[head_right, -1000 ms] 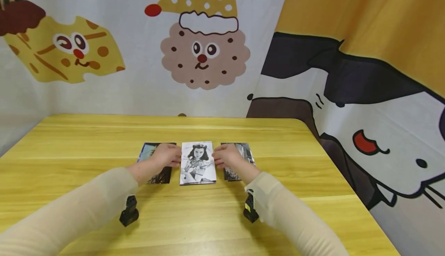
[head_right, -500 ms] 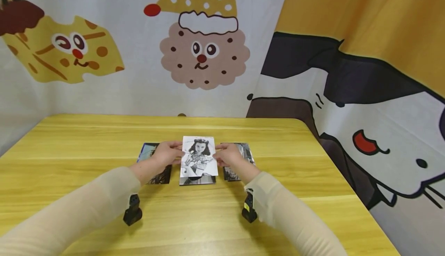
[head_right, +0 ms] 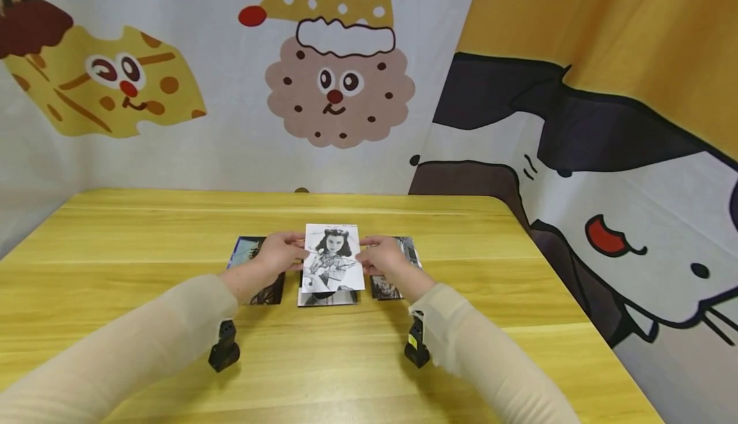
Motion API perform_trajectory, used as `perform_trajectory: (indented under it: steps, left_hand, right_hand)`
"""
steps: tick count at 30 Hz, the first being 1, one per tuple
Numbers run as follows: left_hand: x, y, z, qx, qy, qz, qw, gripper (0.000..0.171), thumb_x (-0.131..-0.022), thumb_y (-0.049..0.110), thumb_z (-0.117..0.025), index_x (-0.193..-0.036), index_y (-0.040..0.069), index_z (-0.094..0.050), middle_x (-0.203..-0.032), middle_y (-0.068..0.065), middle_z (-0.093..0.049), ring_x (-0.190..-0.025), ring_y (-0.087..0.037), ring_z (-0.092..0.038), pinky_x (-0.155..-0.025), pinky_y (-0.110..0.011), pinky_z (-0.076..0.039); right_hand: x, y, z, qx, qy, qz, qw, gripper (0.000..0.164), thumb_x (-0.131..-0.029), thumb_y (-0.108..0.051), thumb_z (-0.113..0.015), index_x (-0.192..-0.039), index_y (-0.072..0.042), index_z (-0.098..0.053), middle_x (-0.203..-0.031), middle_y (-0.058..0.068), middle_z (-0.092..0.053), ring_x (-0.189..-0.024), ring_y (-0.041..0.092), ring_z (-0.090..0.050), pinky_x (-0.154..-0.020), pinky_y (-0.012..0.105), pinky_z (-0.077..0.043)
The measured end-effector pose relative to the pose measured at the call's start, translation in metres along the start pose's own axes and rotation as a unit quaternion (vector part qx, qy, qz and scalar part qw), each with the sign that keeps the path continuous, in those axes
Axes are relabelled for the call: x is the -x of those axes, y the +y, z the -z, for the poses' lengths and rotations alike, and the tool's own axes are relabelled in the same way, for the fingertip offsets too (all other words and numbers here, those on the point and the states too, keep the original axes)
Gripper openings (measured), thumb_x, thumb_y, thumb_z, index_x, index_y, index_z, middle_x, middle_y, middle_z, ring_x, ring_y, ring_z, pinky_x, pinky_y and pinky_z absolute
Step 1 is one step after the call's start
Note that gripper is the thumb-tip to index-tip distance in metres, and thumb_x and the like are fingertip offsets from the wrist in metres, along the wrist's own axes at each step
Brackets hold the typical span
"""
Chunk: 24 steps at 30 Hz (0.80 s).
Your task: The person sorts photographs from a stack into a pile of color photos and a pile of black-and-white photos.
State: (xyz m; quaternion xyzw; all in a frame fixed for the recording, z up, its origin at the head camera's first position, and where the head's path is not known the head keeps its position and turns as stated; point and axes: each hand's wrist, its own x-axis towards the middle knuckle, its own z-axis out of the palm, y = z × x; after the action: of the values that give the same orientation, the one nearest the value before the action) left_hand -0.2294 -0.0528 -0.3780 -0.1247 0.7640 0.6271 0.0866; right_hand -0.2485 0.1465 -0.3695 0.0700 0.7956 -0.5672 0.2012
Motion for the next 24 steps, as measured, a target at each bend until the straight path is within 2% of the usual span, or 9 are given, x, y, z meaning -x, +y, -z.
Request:
perform_trajectory:
  steps: [6, 11, 17, 24]
  left_hand:
    - [0.005, 0.006, -0.003, -0.005, -0.001, 0.0, 1.0, 0.047, -0.085, -0.008, -0.054, -0.132, -0.002, -0.05, -0.117, -0.02, -0.054, -0.103, -0.029, -0.058, -0.071, -0.026, -0.059]
    - [0.004, 0.008, -0.006, -0.001, -0.006, -0.006, 1.0, 0.048, -0.085, -0.009, -0.055, -0.132, -0.003, -0.049, -0.118, -0.022, -0.054, -0.099, -0.029, -0.06, -0.07, -0.028, -0.059]
    - [0.003, 0.01, -0.009, 0.002, -0.019, -0.004, 0.9998, 0.048, -0.086, -0.006, -0.055, -0.134, -0.001, -0.048, -0.123, -0.023, -0.055, -0.105, -0.032, -0.061, -0.069, -0.026, -0.059]
    - [0.005, 0.014, -0.014, 0.006, -0.024, -0.004, 0.9997, 0.051, -0.083, -0.008, -0.056, -0.133, 0.0, -0.049, -0.12, -0.021, -0.055, -0.086, -0.021, -0.061, -0.067, -0.025, -0.059]
  right_hand:
    - [0.001, 0.0, 0.004, 0.001, 0.005, 0.001, 1.0, 0.048, -0.088, 0.0, -0.059, -0.134, 0.0, -0.048, -0.077, 0.002, -0.057, -0.058, 0.008, -0.052, -0.057, 0.019, -0.054]
    - [0.003, -0.001, 0.007, -0.001, 0.009, 0.004, 1.0, 0.047, -0.087, 0.001, -0.059, -0.133, 0.001, -0.048, -0.075, 0.002, -0.057, -0.057, 0.008, -0.052, -0.057, 0.021, -0.054]
    - [0.005, -0.002, 0.013, 0.017, 0.01, 0.008, 1.0, 0.046, -0.089, -0.001, -0.058, -0.133, 0.0, -0.048, -0.074, 0.001, -0.054, -0.058, 0.009, -0.051, -0.06, 0.023, -0.055]
    - [0.005, -0.001, 0.02, 0.013, 0.015, 0.015, 1.0, 0.045, -0.09, -0.001, -0.056, -0.135, 0.0, -0.047, -0.093, 0.006, -0.053, -0.065, 0.01, -0.05, -0.063, 0.021, -0.054]
